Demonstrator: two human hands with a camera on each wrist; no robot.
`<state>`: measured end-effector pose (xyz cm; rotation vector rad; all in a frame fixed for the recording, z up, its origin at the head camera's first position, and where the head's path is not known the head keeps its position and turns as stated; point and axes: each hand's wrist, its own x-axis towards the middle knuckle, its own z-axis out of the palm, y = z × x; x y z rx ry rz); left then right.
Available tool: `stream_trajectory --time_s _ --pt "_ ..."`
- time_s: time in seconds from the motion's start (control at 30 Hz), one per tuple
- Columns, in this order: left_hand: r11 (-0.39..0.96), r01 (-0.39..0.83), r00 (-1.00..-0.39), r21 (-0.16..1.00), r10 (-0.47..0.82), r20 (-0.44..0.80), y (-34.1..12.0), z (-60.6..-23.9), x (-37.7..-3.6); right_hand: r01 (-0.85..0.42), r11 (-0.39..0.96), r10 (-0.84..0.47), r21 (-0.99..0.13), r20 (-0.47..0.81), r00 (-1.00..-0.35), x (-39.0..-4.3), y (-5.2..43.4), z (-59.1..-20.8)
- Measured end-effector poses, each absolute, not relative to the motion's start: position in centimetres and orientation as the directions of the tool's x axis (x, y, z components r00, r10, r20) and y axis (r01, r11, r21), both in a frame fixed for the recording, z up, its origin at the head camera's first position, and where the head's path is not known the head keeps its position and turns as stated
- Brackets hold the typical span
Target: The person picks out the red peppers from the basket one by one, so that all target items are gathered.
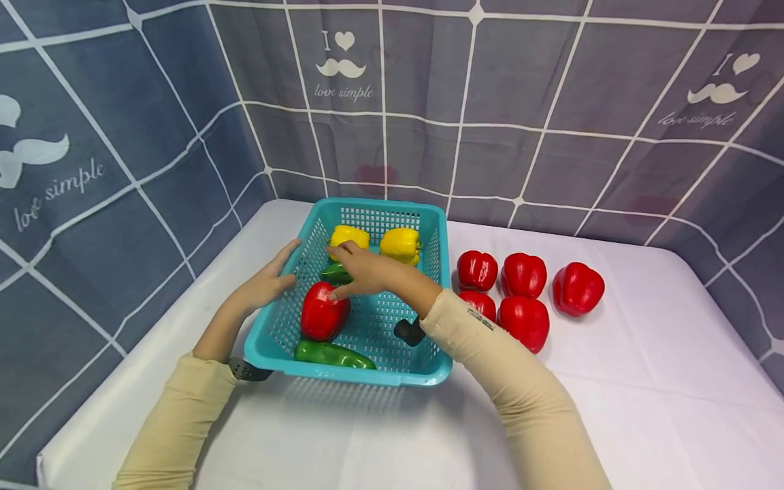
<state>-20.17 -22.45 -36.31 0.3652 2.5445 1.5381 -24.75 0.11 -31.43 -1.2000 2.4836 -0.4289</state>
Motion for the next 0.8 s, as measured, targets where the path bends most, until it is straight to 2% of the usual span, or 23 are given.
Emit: stream_trajectory --time_s 0.3,0.53,0.8 --pt "0.445 0.12 -0.96 0.887 0.279 -0.01 -22.5 -36.3 -20.1 -0.698 0.585 -0.811 -0.414 -0.29 -0.509 -23.9 -0.8 -32.4" --pt "0.451 0.119 -0.961 0.885 0.277 -0.012 -22.4 -36.4 -20.1 -0.684 0.616 -0.785 -0.39 -0.38 -0.49 -23.5 -1.0 -32.6" --pt "0.452 0.128 -0.961 0.883 0.275 -0.001 -22.5 -36.3 -20.1 -0.691 0.579 -0.811 -0.432 -0.393 -0.434 -23.3 -1.3 -32.8"
